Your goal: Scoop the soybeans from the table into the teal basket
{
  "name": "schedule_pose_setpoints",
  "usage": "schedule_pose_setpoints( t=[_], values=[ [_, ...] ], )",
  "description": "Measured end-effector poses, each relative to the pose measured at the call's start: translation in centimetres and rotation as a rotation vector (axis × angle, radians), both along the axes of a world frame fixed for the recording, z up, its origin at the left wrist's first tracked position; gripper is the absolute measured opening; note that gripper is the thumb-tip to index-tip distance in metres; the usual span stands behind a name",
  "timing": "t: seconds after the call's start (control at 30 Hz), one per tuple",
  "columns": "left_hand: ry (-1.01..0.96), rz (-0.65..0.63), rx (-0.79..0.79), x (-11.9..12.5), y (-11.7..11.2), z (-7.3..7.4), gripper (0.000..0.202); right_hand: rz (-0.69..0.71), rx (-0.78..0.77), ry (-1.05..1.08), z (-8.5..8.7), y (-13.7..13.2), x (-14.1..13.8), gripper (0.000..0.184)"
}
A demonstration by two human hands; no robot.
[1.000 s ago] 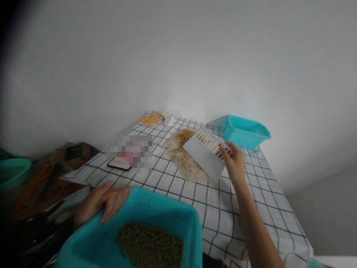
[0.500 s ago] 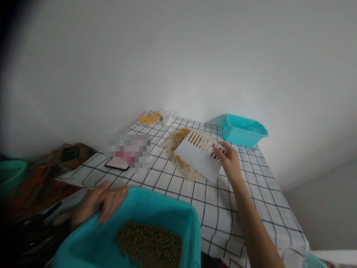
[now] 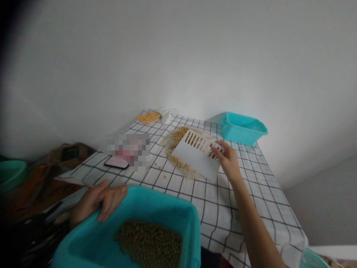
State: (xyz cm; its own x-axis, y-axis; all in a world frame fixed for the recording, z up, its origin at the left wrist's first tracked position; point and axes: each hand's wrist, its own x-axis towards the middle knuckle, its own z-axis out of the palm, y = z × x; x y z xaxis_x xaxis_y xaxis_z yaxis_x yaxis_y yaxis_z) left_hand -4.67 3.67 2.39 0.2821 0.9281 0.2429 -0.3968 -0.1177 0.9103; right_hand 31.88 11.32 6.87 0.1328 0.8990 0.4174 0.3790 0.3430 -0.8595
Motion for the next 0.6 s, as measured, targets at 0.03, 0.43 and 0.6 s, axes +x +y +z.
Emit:
schedule_pose_setpoints(
  t=[0.03,0.43,0.6],
  values=[
    [0.007,0.001,0.004,0.0,0.0,0.0,0.073,-0.002,0.005,0.003,0.1,0.0,0.0,0.022],
    [0.007,-0.091,0.109,-0.8,0.7,-0.3,0.07,0.098,-0.027,0.105,-0.1,-0.6,-1.9,0.021],
    [0.111,-0.201,0.184,-2.9,1.8,0.0,0.07,0.148,-0.071,0.011,-0.6,-0.7,-3.4,0.023]
  ],
)
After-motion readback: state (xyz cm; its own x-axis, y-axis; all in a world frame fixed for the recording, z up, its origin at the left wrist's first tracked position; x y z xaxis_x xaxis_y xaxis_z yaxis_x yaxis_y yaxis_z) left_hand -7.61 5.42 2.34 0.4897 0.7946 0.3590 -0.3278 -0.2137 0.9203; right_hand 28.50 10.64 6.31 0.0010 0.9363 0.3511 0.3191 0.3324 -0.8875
